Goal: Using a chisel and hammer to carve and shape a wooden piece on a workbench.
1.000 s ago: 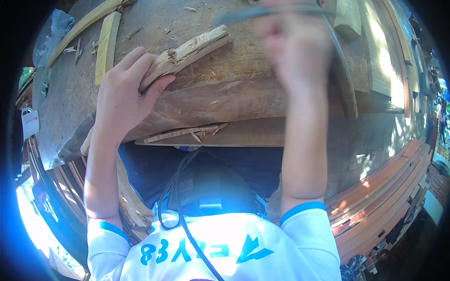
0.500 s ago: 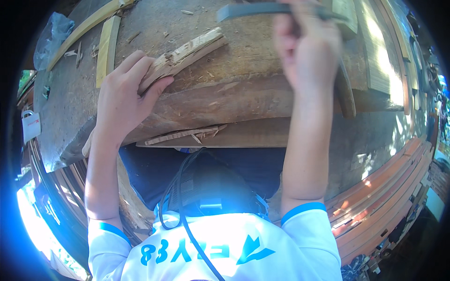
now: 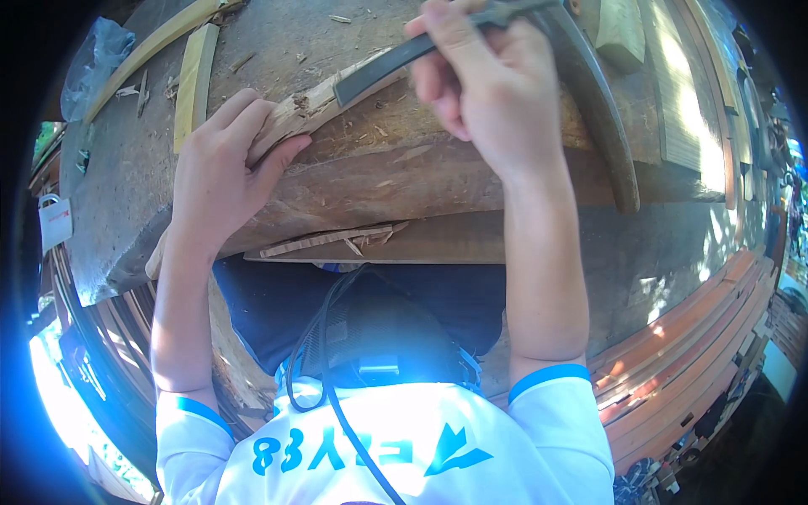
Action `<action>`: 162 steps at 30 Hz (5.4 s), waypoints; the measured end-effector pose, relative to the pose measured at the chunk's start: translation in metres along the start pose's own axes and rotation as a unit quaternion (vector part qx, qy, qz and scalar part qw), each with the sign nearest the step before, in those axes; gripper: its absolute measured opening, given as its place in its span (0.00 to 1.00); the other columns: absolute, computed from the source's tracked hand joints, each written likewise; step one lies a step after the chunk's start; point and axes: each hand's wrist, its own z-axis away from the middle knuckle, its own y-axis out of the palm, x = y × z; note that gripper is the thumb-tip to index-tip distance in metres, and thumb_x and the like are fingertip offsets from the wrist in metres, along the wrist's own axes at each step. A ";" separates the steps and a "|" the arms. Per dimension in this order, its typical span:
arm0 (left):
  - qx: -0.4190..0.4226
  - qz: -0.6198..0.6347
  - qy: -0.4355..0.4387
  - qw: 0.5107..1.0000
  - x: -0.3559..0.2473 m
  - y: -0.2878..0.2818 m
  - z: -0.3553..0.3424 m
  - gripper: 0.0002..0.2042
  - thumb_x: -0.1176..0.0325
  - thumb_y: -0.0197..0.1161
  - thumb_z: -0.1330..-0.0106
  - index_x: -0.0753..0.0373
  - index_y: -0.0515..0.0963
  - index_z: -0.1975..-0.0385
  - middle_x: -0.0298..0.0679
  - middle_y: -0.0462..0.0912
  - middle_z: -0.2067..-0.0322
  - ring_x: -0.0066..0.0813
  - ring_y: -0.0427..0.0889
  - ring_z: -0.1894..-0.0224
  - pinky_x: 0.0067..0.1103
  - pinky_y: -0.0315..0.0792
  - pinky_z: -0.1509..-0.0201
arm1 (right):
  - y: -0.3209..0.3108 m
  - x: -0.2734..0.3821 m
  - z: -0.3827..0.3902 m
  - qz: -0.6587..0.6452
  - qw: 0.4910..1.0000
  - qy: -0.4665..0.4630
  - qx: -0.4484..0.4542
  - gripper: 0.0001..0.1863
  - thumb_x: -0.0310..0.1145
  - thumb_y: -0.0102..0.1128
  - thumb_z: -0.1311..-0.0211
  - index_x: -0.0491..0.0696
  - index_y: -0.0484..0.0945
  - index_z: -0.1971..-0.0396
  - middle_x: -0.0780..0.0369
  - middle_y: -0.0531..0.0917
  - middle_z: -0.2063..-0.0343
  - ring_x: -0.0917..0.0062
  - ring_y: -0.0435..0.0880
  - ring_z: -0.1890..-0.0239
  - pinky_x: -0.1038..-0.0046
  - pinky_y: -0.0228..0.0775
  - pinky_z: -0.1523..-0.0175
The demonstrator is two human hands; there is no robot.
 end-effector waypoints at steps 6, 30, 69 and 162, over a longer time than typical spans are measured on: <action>0.000 -0.010 0.002 1.000 -0.002 0.001 -0.001 0.15 0.60 0.74 0.38 0.65 0.79 0.65 0.42 0.79 0.66 0.48 0.82 0.66 0.34 0.76 0.64 | 0.021 -0.023 -0.004 -0.018 0.997 -0.006 -0.071 0.14 0.38 0.53 0.20 0.42 0.82 0.55 0.67 0.75 0.83 0.90 0.63 0.88 0.83 0.49 0.85; -0.020 0.001 -0.003 1.000 0.001 0.003 0.002 0.15 0.60 0.74 0.39 0.65 0.77 0.66 0.42 0.77 0.68 0.49 0.82 0.67 0.36 0.76 0.64 | -0.016 -0.001 -0.003 -0.049 0.998 0.005 -0.044 0.20 0.41 0.54 0.21 0.35 0.80 0.54 0.58 0.82 0.71 0.75 0.84 0.69 0.75 0.82 0.67; -0.012 -0.029 -0.017 0.999 0.003 0.001 0.005 0.16 0.56 0.70 0.36 0.63 0.76 0.69 0.40 0.78 0.68 0.45 0.84 0.65 0.35 0.79 0.63 | 0.035 0.002 -0.005 0.038 0.994 -0.019 -0.101 0.13 0.40 0.58 0.23 0.45 0.72 0.59 0.61 0.83 0.80 0.87 0.75 0.85 0.85 0.58 0.84; -0.024 -0.043 -0.031 0.998 0.010 -0.001 0.004 0.17 0.57 0.74 0.38 0.65 0.78 0.69 0.40 0.78 0.68 0.48 0.82 0.68 0.34 0.77 0.66 | 0.057 -0.013 0.000 0.008 0.990 0.003 -0.138 0.18 0.40 0.45 0.18 0.42 0.78 0.63 0.59 0.81 0.84 0.83 0.73 0.91 0.80 0.61 0.89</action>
